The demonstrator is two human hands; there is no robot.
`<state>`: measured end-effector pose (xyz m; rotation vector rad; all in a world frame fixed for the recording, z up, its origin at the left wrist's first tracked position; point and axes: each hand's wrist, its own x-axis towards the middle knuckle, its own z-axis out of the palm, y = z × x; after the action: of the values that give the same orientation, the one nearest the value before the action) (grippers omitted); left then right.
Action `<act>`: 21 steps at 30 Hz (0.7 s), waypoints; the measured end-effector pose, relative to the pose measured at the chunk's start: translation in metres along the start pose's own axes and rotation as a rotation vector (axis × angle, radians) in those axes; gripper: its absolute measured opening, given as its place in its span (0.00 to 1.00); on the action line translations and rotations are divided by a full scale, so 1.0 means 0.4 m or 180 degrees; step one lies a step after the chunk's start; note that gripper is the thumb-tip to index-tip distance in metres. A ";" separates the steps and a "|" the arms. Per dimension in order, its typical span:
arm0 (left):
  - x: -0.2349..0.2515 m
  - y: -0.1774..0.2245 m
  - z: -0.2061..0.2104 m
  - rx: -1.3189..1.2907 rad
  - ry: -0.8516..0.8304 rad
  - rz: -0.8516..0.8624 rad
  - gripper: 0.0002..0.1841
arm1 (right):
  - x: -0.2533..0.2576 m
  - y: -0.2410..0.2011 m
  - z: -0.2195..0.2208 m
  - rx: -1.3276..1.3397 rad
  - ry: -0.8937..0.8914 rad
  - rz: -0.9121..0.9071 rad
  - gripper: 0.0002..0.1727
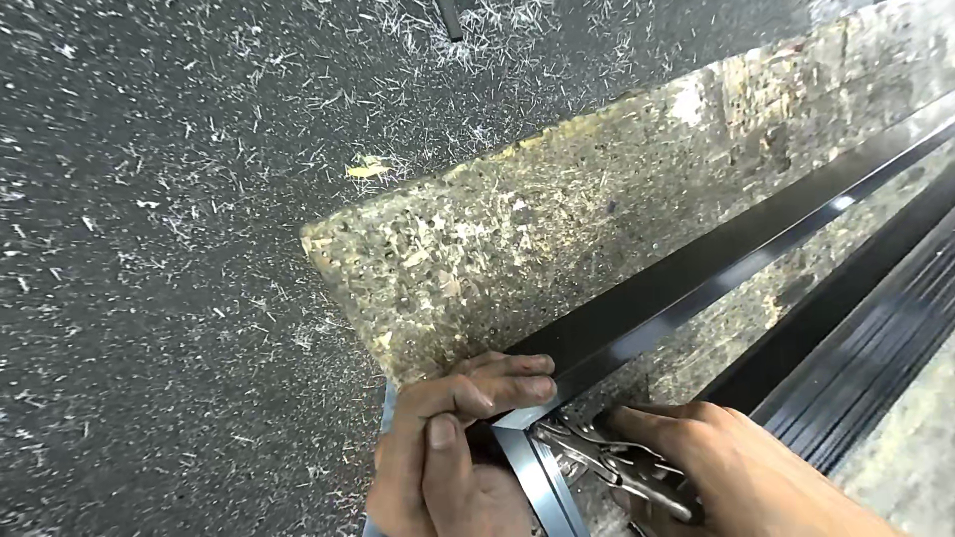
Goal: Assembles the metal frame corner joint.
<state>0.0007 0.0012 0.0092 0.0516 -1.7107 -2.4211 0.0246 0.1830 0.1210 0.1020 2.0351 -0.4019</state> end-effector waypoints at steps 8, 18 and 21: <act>0.000 0.001 -0.002 -0.0016 -0.0003 -0.0029 0.22 | 0.000 0.004 0.027 -0.0156 0.0442 -0.0188 0.12; 0.000 0.000 0.001 0.0107 0.0056 -0.0073 0.23 | 0.032 0.048 0.079 -0.0114 0.1166 -0.0790 0.09; 0.001 0.003 0.005 0.0210 0.0077 -0.0058 0.23 | 0.038 0.052 0.091 -0.0118 0.1375 -0.0856 0.08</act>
<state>0.0004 0.0027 0.0109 0.1049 -1.7870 -2.3664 0.0531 0.1893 0.0871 -0.1202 2.4928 -0.5453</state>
